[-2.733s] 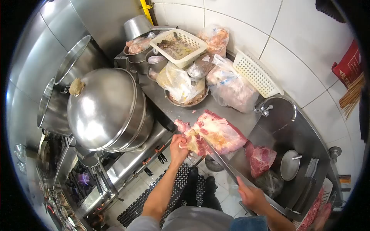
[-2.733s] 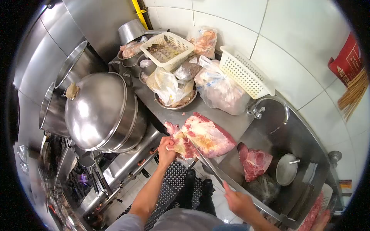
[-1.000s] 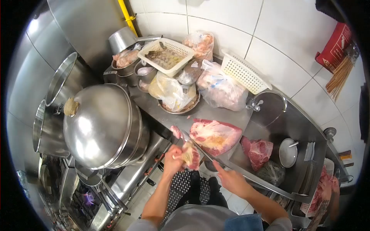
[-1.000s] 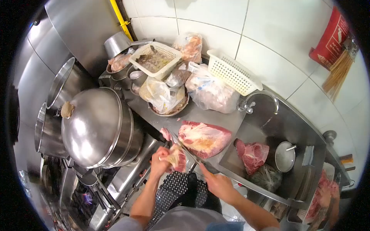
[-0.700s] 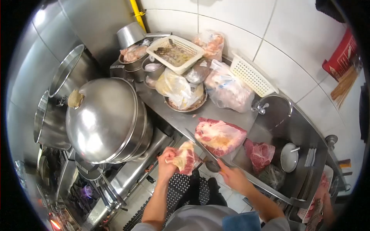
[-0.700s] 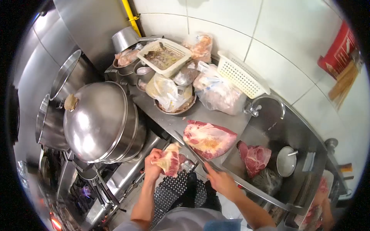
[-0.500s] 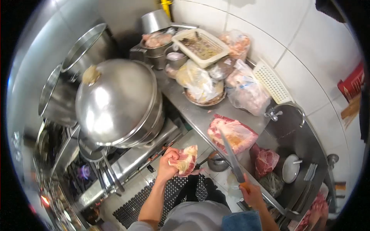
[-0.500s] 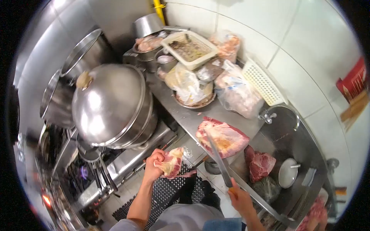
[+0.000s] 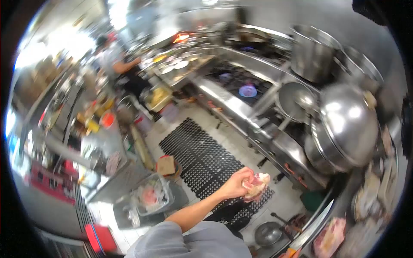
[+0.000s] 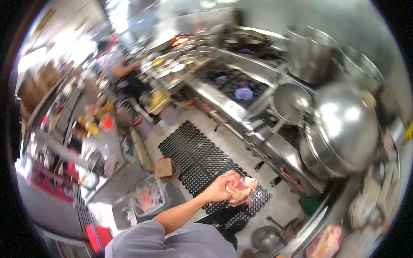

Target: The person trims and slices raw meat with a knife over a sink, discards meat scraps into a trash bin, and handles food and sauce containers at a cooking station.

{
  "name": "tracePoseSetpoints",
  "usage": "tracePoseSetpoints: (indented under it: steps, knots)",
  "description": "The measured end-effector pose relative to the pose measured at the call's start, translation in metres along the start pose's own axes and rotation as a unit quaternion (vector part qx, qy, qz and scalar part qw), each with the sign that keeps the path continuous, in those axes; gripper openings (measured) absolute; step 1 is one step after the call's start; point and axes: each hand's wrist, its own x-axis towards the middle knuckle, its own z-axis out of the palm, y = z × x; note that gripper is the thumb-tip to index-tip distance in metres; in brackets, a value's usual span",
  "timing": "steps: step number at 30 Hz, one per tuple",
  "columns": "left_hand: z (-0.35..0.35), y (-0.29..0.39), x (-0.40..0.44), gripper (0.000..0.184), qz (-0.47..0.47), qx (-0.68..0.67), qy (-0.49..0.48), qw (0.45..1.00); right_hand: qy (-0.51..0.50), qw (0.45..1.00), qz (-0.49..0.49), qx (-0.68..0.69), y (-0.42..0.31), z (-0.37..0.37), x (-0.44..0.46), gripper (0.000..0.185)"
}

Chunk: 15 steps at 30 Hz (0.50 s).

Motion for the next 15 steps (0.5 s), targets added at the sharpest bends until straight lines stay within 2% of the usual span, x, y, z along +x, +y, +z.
tracePoseSetpoints:
  steps: [1, 4, 7, 8, 11, 14, 15]
  knots:
    - [-0.025, 0.006, -0.019, 0.021, -0.012, 0.010, 0.043, 0.999, 0.005, 0.999, -0.025, -0.035, -0.004, 0.002, -0.001, 0.040]
    - [-0.094, 0.012, -0.077, 0.025, -0.016, 0.058, 0.149, 0.987, -0.047, 0.997, -0.052, 0.018, 0.021, 0.028, -0.002, 0.038]
    - [-0.158, 0.025, -0.139, 0.027, -0.047, 0.102, 0.250, 0.962, -0.090, 0.990, -0.079, -0.069, -0.024, 0.053, -0.011, 0.036]
    - [-0.178, 0.029, -0.161, 0.028, -0.070, 0.127, 0.284, 0.948, -0.083, 0.980, -0.172, -0.048, -0.009, 0.065, -0.009, 0.037]
    - [-0.237, 0.039, -0.226, 0.028, -0.127, 0.211, 0.357, 0.901, -0.146, 0.981, -0.129, 0.010, 0.036, 0.097, 0.008, 0.038]
    - [-0.289, 0.013, -0.291, 0.024, -0.149, 0.244, 0.457, 0.842, -0.209, 0.974, -0.063, 0.051, -0.042, 0.126, -0.021, 0.038]
    - [-0.303, -0.002, -0.310, 0.023, -0.154, 0.257, 0.492, 0.818, -0.234, 0.968, -0.040, 0.075, -0.046, 0.134, -0.024, 0.039]
